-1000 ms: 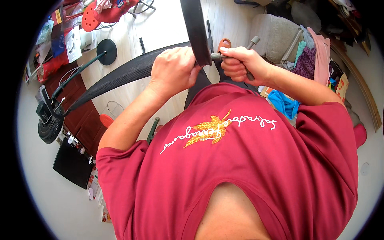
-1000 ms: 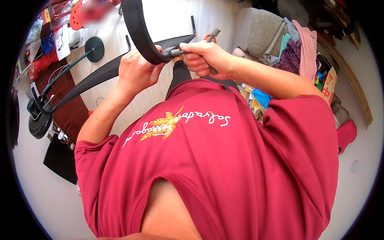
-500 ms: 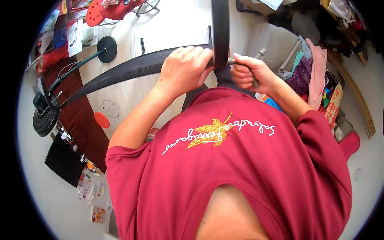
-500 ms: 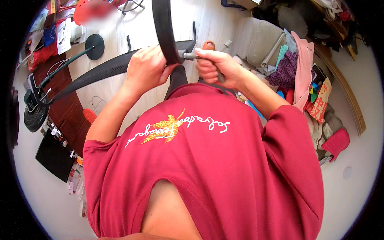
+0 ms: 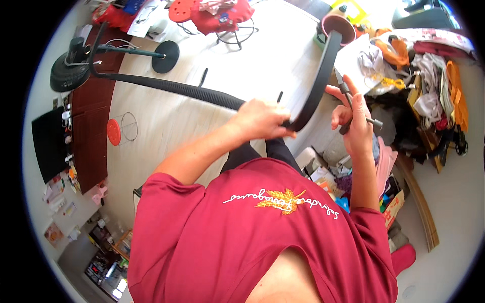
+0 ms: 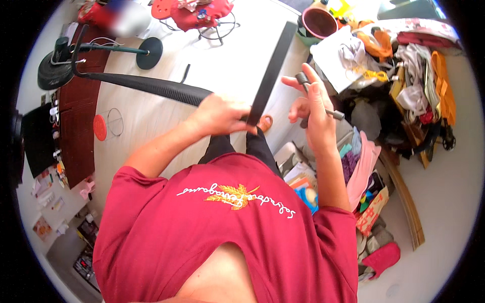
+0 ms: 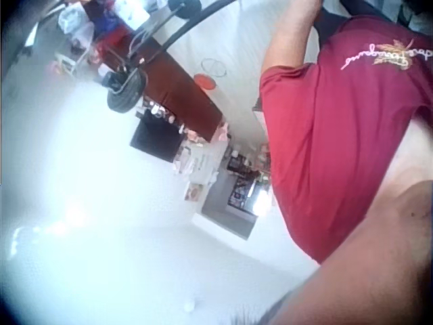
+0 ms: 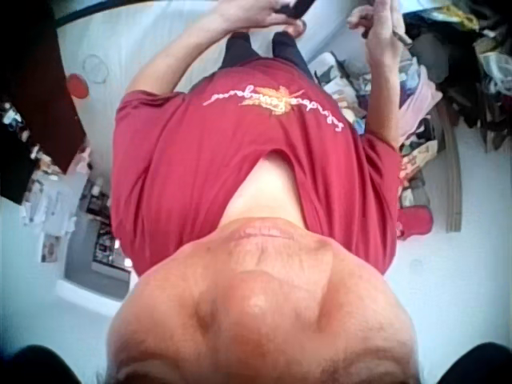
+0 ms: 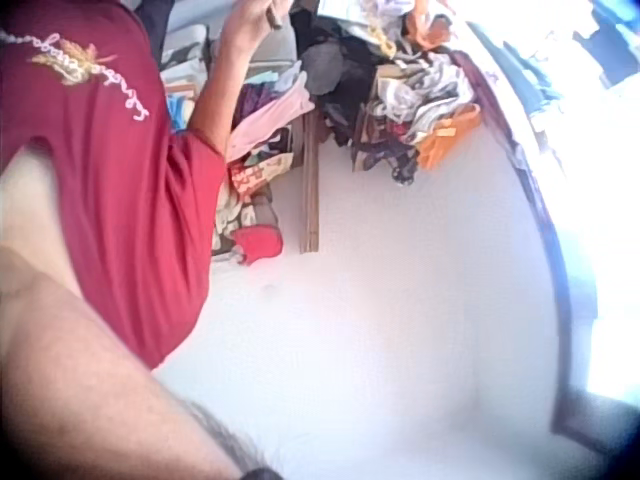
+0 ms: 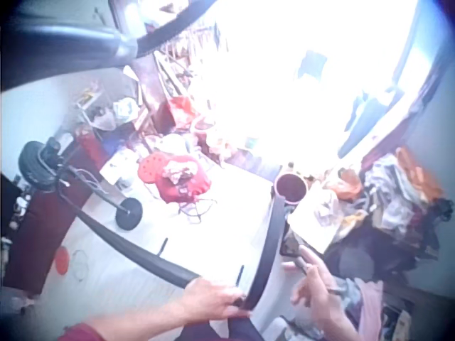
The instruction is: The person assembles a mesh chair frame. They use an Allen key to insert and tighten screws into the metal support bars while holding the mesh panel in place.
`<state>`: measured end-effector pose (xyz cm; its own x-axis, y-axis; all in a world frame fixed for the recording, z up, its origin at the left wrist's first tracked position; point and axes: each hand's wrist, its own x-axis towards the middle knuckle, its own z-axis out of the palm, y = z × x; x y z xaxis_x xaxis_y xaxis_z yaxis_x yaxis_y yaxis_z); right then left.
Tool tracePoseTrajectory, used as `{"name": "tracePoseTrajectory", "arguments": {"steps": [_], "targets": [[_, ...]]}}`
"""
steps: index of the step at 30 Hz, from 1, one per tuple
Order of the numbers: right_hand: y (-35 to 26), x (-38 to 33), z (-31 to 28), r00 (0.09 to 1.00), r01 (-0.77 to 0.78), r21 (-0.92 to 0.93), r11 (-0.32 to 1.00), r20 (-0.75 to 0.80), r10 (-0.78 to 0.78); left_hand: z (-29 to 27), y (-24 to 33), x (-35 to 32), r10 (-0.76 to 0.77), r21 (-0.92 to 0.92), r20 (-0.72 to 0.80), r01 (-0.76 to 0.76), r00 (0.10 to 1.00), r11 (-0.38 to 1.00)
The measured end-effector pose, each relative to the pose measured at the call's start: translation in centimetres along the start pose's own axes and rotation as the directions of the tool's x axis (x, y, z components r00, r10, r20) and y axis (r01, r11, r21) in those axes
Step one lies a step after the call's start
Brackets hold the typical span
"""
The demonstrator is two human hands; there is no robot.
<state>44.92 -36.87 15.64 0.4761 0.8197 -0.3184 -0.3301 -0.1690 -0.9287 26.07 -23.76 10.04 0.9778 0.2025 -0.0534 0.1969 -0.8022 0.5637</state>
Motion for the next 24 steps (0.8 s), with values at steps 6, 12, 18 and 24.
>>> {"name": "tracePoseTrajectory", "arguments": {"steps": [6,12,18,24], "targets": [[-0.3,2.0,3.1,0.972,-0.093,0.135,0.986,0.228,0.06,-0.8,0.9,-8.3,0.048,0.026,0.119,-0.052,0.992,0.998],[2.8,0.7,4.3,0.942,-0.201,0.005,0.98,0.275,0.192,-6.7,-0.7,-19.3,-0.131,0.146,0.174,0.106,0.976,0.984],[7.1,-6.4,9.4,0.854,-0.053,-0.293,0.955,0.482,0.195,-6.6,2.0,-26.0,-0.199,0.202,0.228,0.154,0.953,0.967],[15.4,-13.1,16.4,0.677,0.485,-0.49,0.724,0.735,0.044,-4.5,4.2,-30.0,-0.214,0.161,0.233,0.179,0.949,0.971]]}}
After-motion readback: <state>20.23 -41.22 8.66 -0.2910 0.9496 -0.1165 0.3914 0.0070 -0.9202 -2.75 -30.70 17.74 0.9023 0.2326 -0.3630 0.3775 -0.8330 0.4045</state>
